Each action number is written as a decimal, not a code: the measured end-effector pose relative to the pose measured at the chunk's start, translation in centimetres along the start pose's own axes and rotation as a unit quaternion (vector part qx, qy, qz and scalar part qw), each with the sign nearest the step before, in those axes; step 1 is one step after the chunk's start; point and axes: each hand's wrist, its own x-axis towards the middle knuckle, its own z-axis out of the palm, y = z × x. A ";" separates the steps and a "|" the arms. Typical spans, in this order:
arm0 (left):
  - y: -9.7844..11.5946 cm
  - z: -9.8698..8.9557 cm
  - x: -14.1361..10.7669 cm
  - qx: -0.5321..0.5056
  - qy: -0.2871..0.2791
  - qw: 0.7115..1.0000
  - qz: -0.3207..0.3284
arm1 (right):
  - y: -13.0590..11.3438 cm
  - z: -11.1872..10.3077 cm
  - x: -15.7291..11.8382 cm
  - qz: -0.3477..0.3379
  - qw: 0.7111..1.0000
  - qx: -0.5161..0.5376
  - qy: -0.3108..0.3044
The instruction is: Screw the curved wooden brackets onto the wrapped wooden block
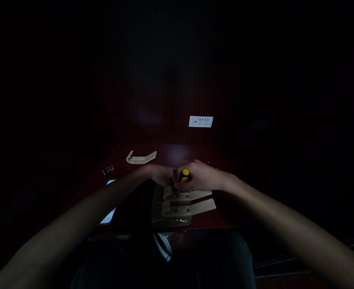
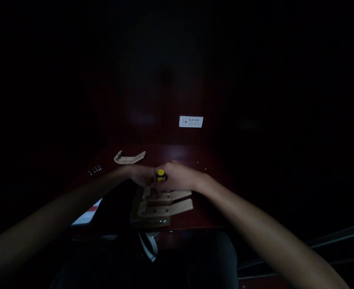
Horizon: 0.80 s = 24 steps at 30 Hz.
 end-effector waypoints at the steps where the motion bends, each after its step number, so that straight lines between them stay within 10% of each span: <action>1: 0.0 0.0 0.0 0.000 -0.004 1.000 0.001 | -0.1 0.0 0.0 -0.003 1.000 0.001 0.000; 24: 1.7 -0.7 0.0 0.064 -0.015 0.996 -0.067 | -1.1 -0.4 0.2 0.040 0.998 -0.025 -0.031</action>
